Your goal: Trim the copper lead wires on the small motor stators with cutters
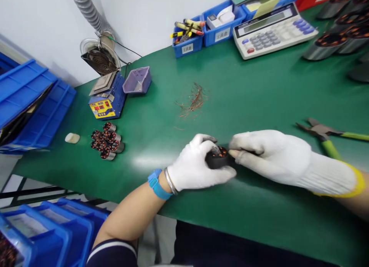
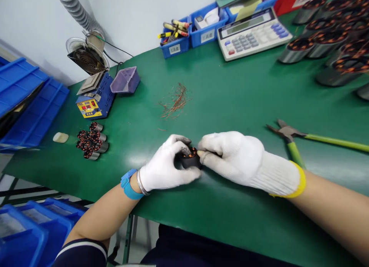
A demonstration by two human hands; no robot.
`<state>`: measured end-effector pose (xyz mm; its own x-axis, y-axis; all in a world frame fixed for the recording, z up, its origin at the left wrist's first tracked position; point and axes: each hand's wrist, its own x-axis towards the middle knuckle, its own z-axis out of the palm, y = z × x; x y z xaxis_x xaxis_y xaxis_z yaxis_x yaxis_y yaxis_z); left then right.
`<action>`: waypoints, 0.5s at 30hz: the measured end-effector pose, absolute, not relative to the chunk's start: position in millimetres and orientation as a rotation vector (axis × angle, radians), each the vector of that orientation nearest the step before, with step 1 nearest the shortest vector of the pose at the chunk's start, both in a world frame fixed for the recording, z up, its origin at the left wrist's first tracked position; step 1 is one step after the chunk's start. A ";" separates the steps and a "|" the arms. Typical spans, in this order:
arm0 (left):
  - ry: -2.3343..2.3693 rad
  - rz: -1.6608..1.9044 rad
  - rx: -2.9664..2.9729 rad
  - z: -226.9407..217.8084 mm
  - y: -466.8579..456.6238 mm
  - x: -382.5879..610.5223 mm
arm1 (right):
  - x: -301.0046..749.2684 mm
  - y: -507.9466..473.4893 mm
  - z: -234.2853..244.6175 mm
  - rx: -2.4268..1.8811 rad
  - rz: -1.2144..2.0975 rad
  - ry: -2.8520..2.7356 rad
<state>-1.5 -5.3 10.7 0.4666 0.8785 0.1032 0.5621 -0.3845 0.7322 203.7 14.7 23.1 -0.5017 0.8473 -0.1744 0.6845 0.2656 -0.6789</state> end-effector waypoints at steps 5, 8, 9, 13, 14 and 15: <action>1.238 0.587 2.389 9.4 -3.9 0.5 | 213.1 19.7 15.2 -1.567 1.257 -2.310; 1.389 0.546 2.412 9.6 -6.0 3.0 | 220.8 23.2 14.9 -1.502 0.890 -2.356; 1.420 0.540 2.388 9.3 -6.1 3.5 | 221.7 23.8 16.5 -1.387 0.689 -2.373; 1.465 0.576 2.338 8.1 -4.0 3.6 | 210.8 23.4 22.6 -0.964 0.218 -2.520; 1.466 0.568 2.344 8.6 -3.4 3.5 | 206.0 23.4 22.4 -0.996 0.255 -2.547; 1.468 0.546 2.354 9.7 -3.0 3.4 | 201.8 24.0 21.5 -1.077 0.340 -2.548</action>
